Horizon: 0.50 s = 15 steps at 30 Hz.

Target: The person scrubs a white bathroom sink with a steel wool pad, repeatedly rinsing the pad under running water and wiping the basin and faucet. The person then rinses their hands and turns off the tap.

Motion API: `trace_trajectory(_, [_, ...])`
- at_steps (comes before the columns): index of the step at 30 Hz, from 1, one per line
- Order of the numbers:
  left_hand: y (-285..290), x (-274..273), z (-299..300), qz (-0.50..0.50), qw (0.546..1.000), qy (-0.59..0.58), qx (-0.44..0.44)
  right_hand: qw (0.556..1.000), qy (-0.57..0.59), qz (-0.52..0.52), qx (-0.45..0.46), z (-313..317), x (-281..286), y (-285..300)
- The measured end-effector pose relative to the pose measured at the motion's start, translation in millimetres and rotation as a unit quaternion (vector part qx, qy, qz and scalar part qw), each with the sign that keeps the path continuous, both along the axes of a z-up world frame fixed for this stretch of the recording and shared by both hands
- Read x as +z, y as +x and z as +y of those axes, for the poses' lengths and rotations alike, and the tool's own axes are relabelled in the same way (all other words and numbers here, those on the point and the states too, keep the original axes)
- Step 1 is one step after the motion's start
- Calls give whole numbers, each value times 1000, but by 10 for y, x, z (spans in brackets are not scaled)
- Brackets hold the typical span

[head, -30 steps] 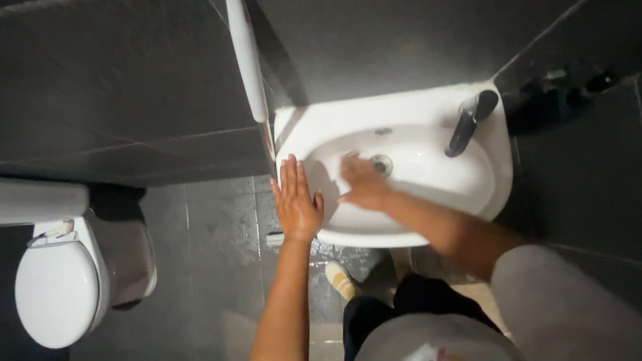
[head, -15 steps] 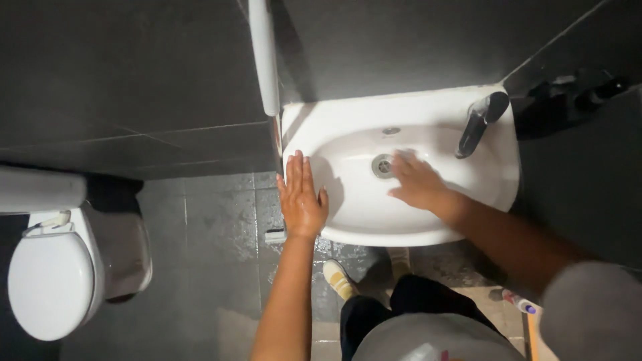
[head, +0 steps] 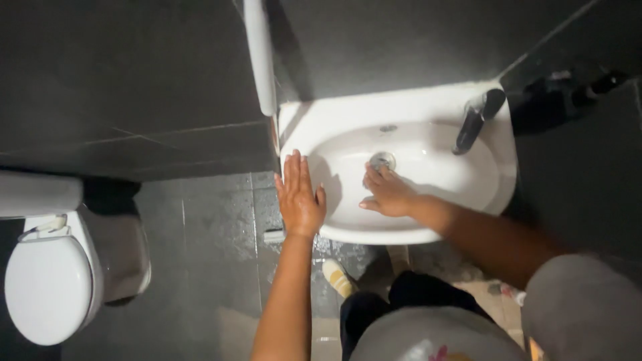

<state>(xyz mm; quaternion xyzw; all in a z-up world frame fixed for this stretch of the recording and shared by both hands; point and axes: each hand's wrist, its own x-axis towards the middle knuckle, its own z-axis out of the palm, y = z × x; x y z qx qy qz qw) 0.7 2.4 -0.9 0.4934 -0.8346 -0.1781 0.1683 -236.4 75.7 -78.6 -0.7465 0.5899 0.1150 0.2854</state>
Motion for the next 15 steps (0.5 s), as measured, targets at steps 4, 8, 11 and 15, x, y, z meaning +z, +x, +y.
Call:
trace_trajectory(4, [-9, -15, -55, -10, 1000, 1, -1, 994, 53, -56, 80, 359, 166, -294])
trace_trajectory(8, [-7, -23, -36, -14, 1000, -6, -3, 996, 37, 84, 21, 70, 295, -478])
trace_trajectory(11, [-2, -32, -38, -16, 1000, 5, -2, 999, 11, 39, -3, 37, 117, -380])
trace_trajectory(15, [-28, -47, -65, 1, 1000, -15, -2, 998, 6, -33, 49, 216, 44, -672])
